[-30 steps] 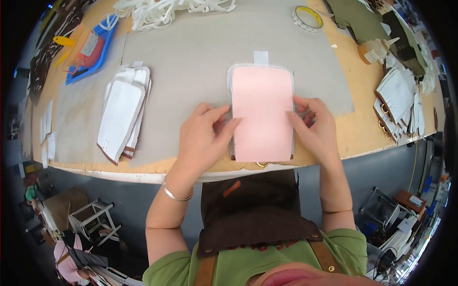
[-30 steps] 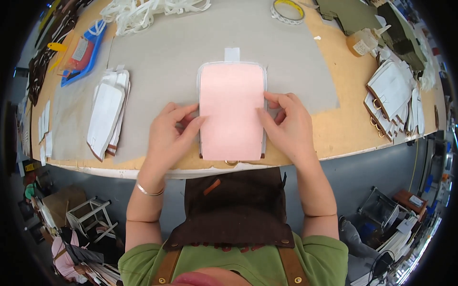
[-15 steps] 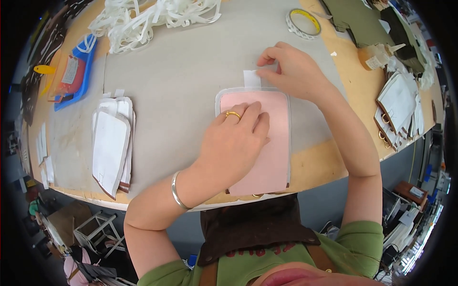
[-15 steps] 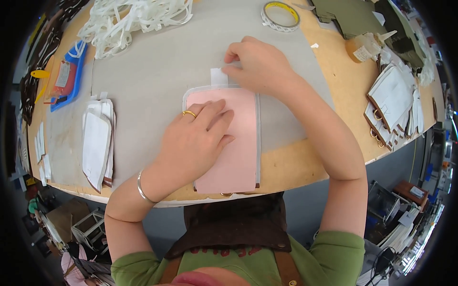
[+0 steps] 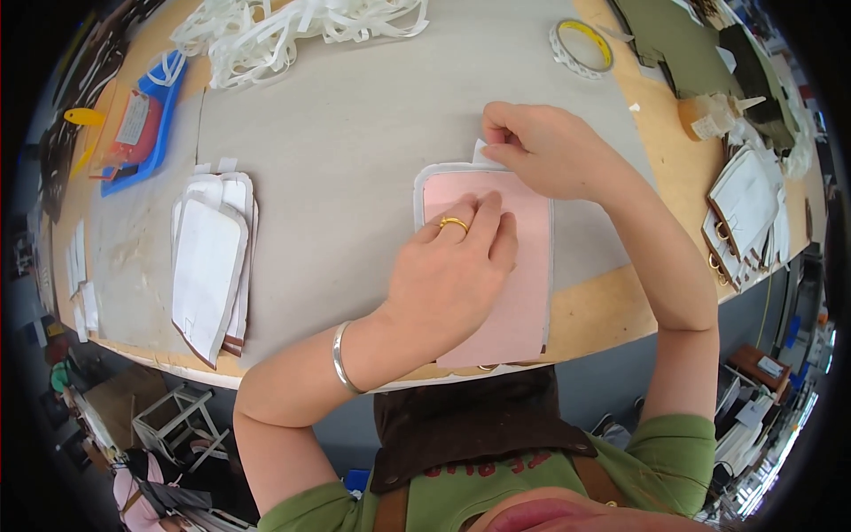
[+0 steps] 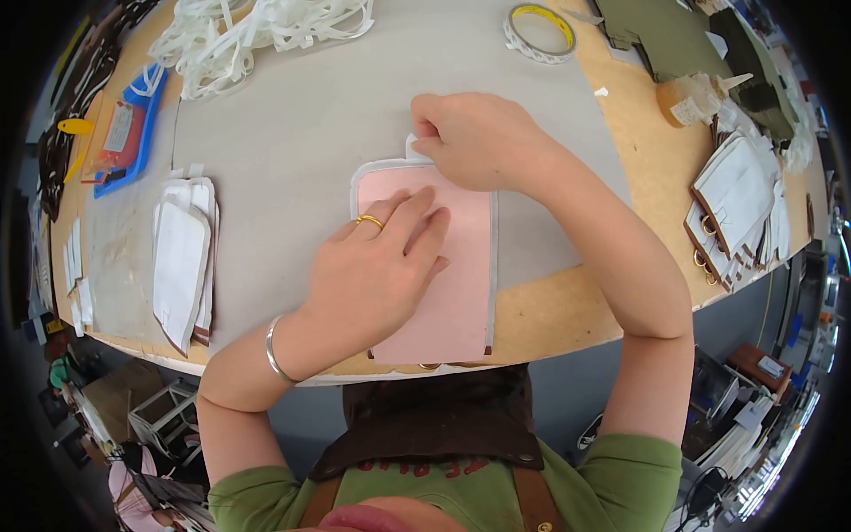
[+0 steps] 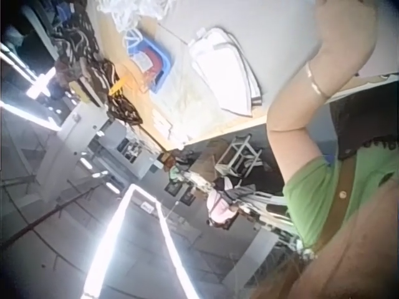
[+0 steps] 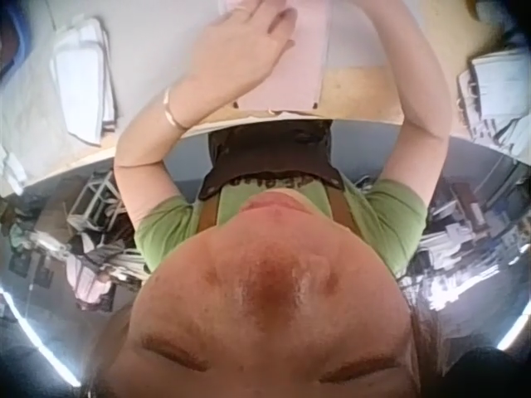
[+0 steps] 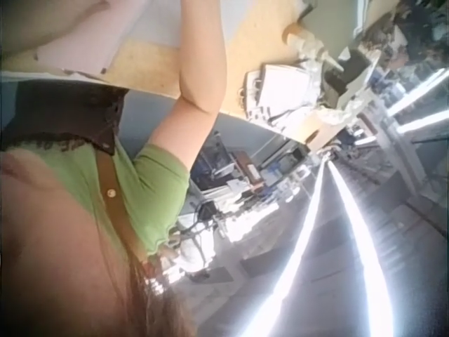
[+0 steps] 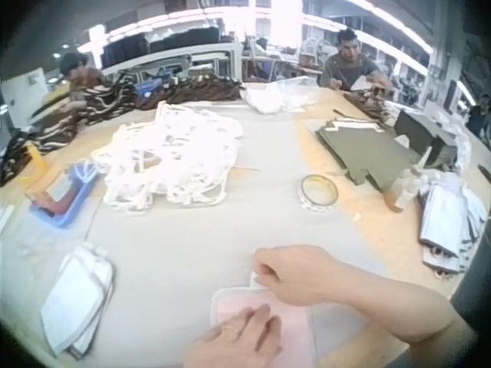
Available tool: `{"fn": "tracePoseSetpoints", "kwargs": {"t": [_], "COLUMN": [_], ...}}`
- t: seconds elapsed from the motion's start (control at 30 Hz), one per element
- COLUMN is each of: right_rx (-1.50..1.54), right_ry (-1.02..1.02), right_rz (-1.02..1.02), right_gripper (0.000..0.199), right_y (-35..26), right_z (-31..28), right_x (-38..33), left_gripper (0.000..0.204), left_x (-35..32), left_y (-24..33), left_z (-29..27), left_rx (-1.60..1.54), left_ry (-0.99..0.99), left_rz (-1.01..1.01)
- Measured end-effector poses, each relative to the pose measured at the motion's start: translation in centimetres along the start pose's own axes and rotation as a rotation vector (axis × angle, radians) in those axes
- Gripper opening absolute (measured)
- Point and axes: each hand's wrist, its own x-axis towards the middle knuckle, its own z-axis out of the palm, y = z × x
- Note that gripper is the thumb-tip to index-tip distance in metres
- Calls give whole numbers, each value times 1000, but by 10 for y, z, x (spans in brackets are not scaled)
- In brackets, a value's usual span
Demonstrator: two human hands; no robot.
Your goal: The worker is assembling leather pouches by applying double-sided adhesive tape and aligning structural components.
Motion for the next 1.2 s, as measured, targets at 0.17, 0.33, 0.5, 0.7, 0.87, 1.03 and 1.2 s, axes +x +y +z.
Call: {"fn": "tracePoseSetpoints", "kwargs": {"t": [0.17,0.33,0.5,0.7,0.87,1.03,1.2], "right_rx": [90,291,438,506,467,418,233], "right_ry": [-50,-94,-103,-55,45,116,277], "right_rz": [-88,-99,-149,-135,-173,-271,-431], "right_gripper": [14,16,34,44,41,38,31], "right_y": [2,0,-7,-24,-39,-55,-56], "right_z": [-6,-17,-29,-43,-49,-48,-42], "right_x": [-3,-7,-20,-46,-77,-99,-113], "left_gripper": [38,39,39,41,47,36,20], "left_x": [-1,0,-3,-5,9,8,4], "left_y": [3,7,12,9,-18,-27,-11], "left_z": [-2,-8,-21,-56,-87,-84,-96], "left_rx": [25,64,80,-113,-361,-1114,-1157], "left_ry": [50,137,191,295,406,85,114], "left_rz": [-14,-3,-5,-23,-266,-266,-337]}}
